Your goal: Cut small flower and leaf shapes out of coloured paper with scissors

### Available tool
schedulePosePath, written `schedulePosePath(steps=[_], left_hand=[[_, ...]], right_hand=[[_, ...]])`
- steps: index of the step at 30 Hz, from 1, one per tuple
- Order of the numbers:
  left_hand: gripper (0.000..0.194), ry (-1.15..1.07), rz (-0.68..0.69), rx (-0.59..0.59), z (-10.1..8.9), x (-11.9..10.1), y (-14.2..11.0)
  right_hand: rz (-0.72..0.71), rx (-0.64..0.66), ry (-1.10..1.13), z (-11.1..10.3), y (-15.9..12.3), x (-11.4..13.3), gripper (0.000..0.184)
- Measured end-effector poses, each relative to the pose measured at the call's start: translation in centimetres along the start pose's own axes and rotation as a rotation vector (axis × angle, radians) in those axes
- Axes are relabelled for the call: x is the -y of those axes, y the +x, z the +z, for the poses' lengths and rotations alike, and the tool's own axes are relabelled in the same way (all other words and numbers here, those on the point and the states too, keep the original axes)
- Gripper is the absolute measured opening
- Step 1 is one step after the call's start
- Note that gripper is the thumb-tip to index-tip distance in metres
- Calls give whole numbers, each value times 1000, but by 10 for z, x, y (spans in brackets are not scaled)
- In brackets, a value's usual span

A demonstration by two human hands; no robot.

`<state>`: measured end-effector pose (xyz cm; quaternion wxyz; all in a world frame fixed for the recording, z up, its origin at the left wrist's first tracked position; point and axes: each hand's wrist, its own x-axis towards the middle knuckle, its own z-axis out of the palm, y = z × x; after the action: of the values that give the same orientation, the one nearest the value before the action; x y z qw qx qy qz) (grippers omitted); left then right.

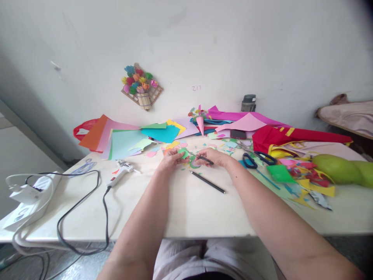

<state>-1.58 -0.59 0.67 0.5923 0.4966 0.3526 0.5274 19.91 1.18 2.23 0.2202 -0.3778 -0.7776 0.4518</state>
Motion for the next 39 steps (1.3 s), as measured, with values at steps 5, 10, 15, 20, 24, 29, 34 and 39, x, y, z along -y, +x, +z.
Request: schedulePosePath(steps=[5, 10, 15, 20, 24, 29, 34, 39], left_hand=[[37, -8, 0, 5, 0, 0, -1], [38, -13, 5, 24, 0, 0, -1], [37, -40, 4, 26, 2, -1, -2], [38, -47, 14, 29, 2, 0, -2], [40, -46, 22, 46, 1, 1, -1], [38, -60, 19, 55, 2, 0, -2], [36, -45, -6, 25, 2, -1, -3], [36, -7, 39, 23, 1, -1, -1]], right_hand=[[-24, 2, 18, 1, 0, -3, 32], [-27, 15, 15, 0, 4, -9, 28], [-32, 21, 21, 0, 4, -9, 28], [-22, 10, 47, 2, 1, -1, 29], [-12, 21, 61, 3, -1, 3, 27], [-28, 32, 76, 3, -2, 3, 26], [-27, 6, 68, 3, -6, 8, 24], [-17, 15, 88, 3, -6, 11, 21]])
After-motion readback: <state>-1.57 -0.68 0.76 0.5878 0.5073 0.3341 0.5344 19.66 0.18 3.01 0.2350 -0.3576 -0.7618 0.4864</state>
